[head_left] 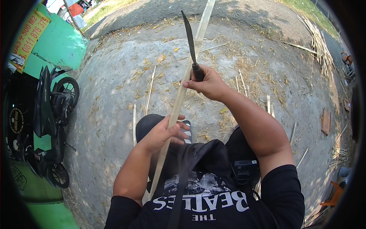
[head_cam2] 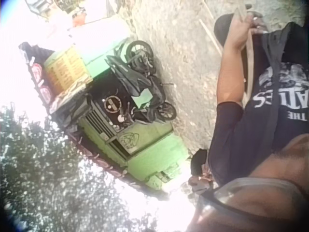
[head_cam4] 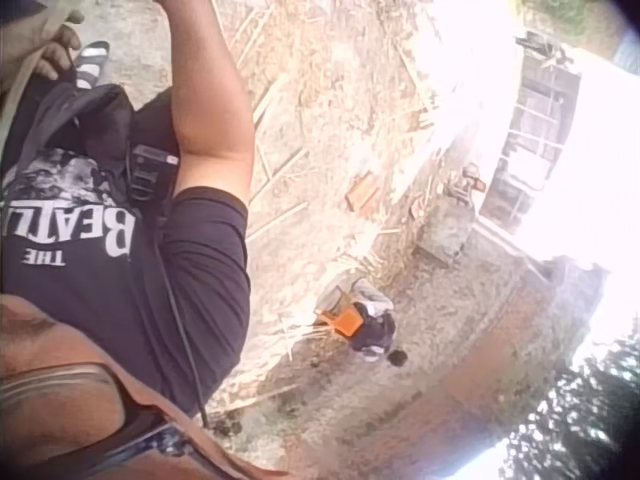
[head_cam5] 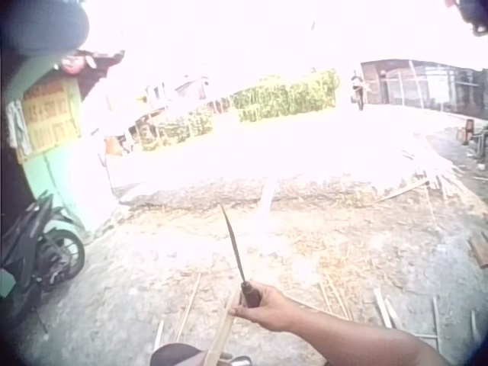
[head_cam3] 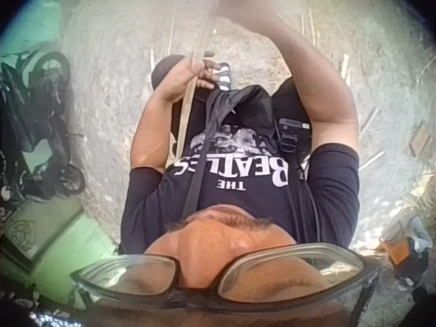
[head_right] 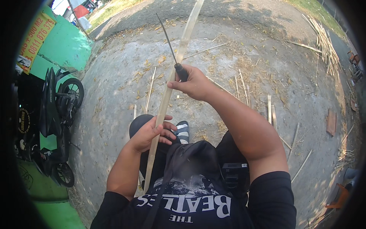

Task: The person thins bamboo strips by holding them by hand and scraping along their length with a knife.

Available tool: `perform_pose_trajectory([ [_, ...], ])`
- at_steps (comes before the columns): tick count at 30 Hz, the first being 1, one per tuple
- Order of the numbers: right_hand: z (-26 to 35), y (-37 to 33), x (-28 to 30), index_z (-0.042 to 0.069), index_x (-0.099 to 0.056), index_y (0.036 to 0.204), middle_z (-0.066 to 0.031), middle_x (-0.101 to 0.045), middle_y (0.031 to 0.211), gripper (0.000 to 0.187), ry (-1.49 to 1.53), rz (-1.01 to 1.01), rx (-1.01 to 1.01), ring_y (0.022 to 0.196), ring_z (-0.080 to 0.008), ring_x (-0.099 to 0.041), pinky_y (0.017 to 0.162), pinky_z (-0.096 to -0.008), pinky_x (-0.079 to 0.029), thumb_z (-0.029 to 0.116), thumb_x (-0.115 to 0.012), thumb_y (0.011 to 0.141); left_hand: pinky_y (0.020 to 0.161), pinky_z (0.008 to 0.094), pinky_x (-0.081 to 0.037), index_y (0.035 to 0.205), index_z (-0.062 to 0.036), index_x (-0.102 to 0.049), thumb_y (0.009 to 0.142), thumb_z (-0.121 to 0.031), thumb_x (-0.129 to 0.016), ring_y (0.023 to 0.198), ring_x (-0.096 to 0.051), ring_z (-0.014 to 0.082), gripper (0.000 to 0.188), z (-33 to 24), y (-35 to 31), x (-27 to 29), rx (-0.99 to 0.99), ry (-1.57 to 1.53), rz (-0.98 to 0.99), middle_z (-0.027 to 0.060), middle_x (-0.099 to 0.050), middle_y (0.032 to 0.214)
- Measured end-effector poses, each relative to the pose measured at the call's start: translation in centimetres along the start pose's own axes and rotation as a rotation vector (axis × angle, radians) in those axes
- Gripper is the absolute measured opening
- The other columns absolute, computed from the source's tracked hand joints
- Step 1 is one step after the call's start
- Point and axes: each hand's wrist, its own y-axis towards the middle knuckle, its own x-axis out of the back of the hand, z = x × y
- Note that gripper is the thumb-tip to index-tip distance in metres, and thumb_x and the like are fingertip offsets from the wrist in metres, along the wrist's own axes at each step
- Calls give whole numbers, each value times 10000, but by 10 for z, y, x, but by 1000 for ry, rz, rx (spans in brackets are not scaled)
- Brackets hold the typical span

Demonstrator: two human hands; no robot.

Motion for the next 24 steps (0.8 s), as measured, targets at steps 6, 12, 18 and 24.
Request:
perform_pose_trajectory([
  [6, -5, 2, 14, 110, -525, 779, 65, -505, 698, 375, -89, 40, 40, 649, -41, -455, 569, -245, -376, 213, -877, 854, 496, 199, -390, 1400, 7, -434, 1049, -386, -589, 576, -426, 53, 549, 10, 16, 31, 21, -207, 286, -13, -495, 797],
  [12, -4, 7, 26, 33, -635, 914, -19, -606, 750, 367, -392, 26, -68, 690, -129, -539, 635, -333, -468, 343, -828, 884, 467, 175, -291, 1288, -39, -497, 1085, -312, -529, 557, -325, 25, 342, 15, 19, 35, 125, -238, 101, -50, -391, 740],
  [18, 10, 1, 34, 27, -628, 928, -111, -594, 690, 375, -843, 177, -32, 624, -235, -567, 607, -380, -452, 376, -765, 929, 451, 175, -267, 1234, -72, -511, 1101, -305, -494, 541, -299, 20, 269, 7, 21, 25, 146, -156, -74, -59, -373, 729],
  [24, 2, 0, 19, 44, -654, 1035, -205, -697, 860, 357, -908, 329, 3, 850, -420, -683, 757, -506, -525, 380, -701, 927, 443, 172, -257, 1220, -61, -518, 1104, -318, -487, 529, -290, 18, 284, 10, 28, 31, 97, -199, -68, -62, -367, 725],
])
